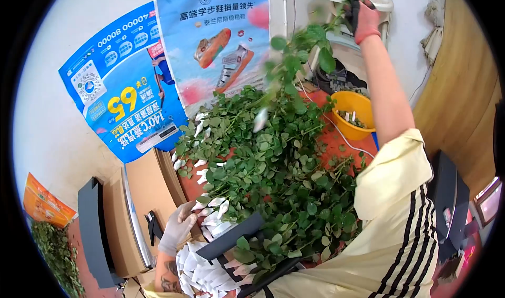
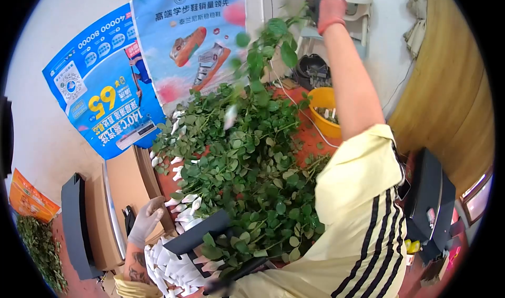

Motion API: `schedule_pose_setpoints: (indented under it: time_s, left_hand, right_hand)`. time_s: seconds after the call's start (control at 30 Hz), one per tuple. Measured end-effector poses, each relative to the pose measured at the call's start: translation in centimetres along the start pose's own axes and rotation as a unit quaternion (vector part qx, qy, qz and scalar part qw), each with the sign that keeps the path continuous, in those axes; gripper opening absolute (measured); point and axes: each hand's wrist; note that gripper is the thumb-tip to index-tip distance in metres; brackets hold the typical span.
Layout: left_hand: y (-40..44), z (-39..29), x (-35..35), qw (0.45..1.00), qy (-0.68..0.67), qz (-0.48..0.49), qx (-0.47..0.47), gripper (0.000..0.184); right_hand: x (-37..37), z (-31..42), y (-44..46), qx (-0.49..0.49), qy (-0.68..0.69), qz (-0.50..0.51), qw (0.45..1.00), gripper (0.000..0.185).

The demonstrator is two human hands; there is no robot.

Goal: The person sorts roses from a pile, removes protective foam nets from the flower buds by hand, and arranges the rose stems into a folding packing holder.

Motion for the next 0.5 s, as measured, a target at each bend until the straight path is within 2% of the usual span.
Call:
schedule_pose_setpoints:
  time_s: [0.07,0.13,0.17,0.23,0.27,0.33,0.4,0.47,0.5]
  left_hand:
    - [-1.9,-2.5,-1.1,0.99,-0.123,-0.055,-0.045,0.051]
    - [-2.8,-6.2,-2.1,0.99,-0.111,-0.078,-0.049,0.042]
    - [-2.4,-6.6,-2.5,0.99,-0.106,-0.066,-0.061,0.046]
    - [-1.2,-7.2,-3.5,0.989,-0.102,-0.054,-0.09,0.052]
    - [-0.7,-7.4,-4.2,0.989,-0.101,-0.05,-0.1,0.053]
    - [0.9,-6.8,-5.1,0.986,-0.135,-0.012,-0.095,0.07]
    - [1.8,-8.2,-5.4,0.991,0.042,-0.038,-0.123,0.086]
    - [4.0,-8.3,-6.5,0.988,0.061,-0.05,-0.135,0.093]
    - [5.4,-8.3,-7.4,0.984,0.08,-0.057,-0.147,0.099]
  right_hand:
    - [0.3,1.8,-3.2,-0.025,0.059,0.095,0.993,0.013]
    - [-1.1,-2.0,-4.8,0.044,-0.166,0.149,0.974,0.024]
    - [-1.7,-5.0,-5.4,0.141,-0.211,0.143,0.957,0.025]
    - [-4.0,-4.7,-6.5,0.247,-0.241,0.134,0.929,0.028]
    - [-4.9,-2.5,-7.7,0.152,-0.173,0.171,0.958,0.027]
    - [-6.5,2.6,-8.7,0.118,-0.123,0.2,0.965,0.025]
    - [-7.4,7.8,-9.7,0.05,-0.04,0.249,0.966,0.024]
    - [-8.0,9.8,-7.7,0.085,0.019,0.244,0.966,0.022]
    - [-8.5,12.2,-8.5,0.214,-0.137,0.182,0.95,0.024]
Point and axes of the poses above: each hand's wrist, its own y-axis towards the middle knuckle, its own x-axis out of the back of the hand, z = x × y, and after that the axes turned 6 degrees about -z, right-handed
